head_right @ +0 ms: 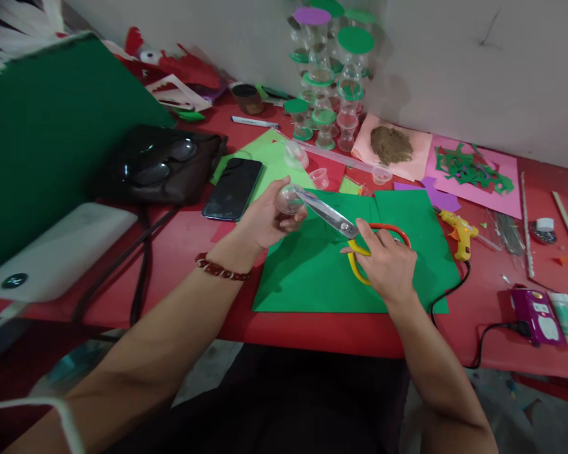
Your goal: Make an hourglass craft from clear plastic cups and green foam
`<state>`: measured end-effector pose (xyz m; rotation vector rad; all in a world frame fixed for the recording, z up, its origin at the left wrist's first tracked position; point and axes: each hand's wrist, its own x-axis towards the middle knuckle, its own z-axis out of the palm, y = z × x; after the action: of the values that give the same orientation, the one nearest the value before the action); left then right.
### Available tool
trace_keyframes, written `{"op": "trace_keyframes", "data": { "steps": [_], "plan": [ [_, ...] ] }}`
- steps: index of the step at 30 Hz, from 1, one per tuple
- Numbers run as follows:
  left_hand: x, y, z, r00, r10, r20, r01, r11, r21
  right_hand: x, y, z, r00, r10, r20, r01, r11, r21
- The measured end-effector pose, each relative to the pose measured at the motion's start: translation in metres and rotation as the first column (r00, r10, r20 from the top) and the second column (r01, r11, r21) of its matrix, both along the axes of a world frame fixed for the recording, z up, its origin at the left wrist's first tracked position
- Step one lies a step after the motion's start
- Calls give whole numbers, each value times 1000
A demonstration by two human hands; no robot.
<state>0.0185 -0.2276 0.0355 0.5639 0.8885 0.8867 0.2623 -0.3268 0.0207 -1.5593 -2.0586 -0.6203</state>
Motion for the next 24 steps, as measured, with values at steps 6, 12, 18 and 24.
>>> {"op": "trace_keyframes", "data": {
  "steps": [6, 12, 18, 24],
  "plan": [
    [4, -2, 5, 997, 62, 55, -63, 998, 14, -2, 1, 2, 1000, 14, 23, -15, 999, 45],
    [4, -3, 8, 987, 112, 116, -116, 993, 29, 2, 3, -2, 999, -17, 28, 15, 998, 57],
    [0, 1, 1, 994, 91, 52, -95, 993, 67, 5, 4, -3, 997, -28, 75, 25, 999, 38],
    [-1, 1, 1, 998, 62, 13, -62, 997, 48, 4, 2, 0, 991, -14, 131, 0, 994, 106]
  ]
}}
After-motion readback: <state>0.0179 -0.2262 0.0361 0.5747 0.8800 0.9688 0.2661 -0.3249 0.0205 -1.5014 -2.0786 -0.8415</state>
